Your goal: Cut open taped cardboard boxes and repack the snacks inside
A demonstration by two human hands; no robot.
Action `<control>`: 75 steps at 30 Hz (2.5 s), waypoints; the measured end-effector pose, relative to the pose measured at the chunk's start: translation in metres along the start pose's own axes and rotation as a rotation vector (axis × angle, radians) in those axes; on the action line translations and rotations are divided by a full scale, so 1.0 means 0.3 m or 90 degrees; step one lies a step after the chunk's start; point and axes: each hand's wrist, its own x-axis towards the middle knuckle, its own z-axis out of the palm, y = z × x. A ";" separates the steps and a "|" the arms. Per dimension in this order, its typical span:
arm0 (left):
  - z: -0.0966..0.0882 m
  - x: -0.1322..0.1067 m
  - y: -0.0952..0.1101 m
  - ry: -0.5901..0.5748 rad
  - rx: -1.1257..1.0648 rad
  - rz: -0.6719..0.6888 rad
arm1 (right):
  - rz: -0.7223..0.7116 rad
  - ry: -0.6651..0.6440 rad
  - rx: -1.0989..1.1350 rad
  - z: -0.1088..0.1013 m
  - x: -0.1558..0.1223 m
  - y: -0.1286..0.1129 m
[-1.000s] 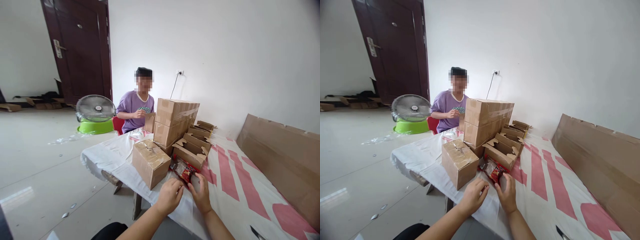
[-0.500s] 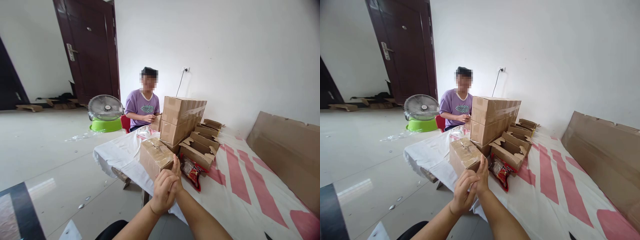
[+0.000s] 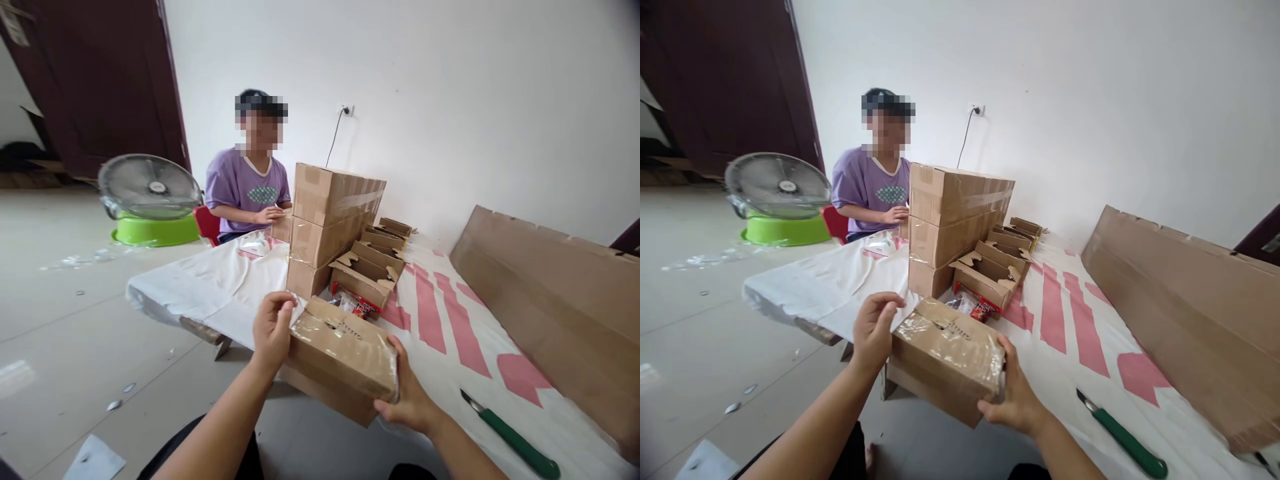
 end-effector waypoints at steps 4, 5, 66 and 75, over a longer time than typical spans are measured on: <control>0.080 -0.079 0.060 -0.333 -0.074 0.047 | 0.081 0.013 0.047 -0.149 -0.186 0.034; 0.099 -0.101 0.075 -0.367 -0.093 0.067 | 0.095 0.018 0.029 -0.178 -0.219 0.035; 0.234 -0.130 -0.045 -0.672 -0.357 -0.135 | -0.043 -0.255 -0.834 -0.339 -0.062 -0.366; 0.220 -0.122 0.014 -0.678 -0.322 -0.132 | -0.015 -0.235 -0.809 -0.415 -0.144 -0.379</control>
